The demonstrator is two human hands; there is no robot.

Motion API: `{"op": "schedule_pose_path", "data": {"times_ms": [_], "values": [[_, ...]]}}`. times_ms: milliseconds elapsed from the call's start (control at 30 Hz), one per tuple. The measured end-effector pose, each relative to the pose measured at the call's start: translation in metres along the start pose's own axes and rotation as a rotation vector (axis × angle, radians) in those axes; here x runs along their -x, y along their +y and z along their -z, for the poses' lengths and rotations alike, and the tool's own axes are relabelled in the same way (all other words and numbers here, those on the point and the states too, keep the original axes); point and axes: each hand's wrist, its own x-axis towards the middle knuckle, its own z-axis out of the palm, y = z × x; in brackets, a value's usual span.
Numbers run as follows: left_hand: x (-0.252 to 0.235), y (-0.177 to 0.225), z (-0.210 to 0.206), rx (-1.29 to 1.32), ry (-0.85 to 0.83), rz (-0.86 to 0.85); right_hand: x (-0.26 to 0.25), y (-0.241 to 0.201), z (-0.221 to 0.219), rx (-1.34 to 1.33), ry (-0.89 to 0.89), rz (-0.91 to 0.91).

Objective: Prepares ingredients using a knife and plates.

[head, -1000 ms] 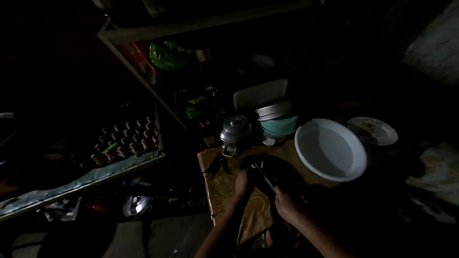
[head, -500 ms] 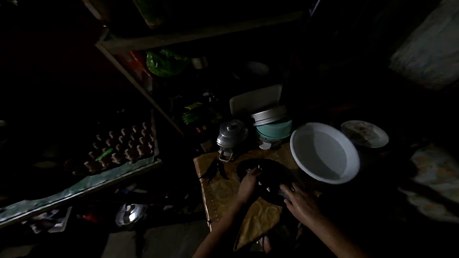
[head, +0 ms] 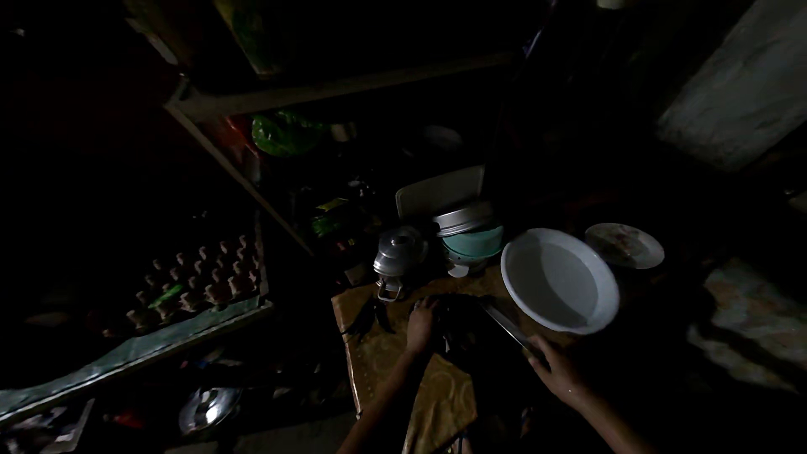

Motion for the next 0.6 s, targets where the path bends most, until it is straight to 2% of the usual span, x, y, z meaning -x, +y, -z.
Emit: {"op": "schedule_pose_path", "data": {"times_ms": [167,300,467,600], "values": [[-0.010,0.008,0.003,0.008,-0.033,-0.064,-0.041,0.012,-0.029,0.098,0.062,0.037],[0.003,0.004,0.017,0.021,0.023,-0.100,-0.052,0.004,-0.031,0.203,-0.031,-0.041],[0.003,-0.002,0.037,0.057,0.131,-0.035,-0.044,-0.032,0.002,0.255,-0.072,0.011],[-0.010,0.022,0.050,0.285,0.189,0.018,-0.064,-0.059,0.047,0.291,0.110,0.162]]}}
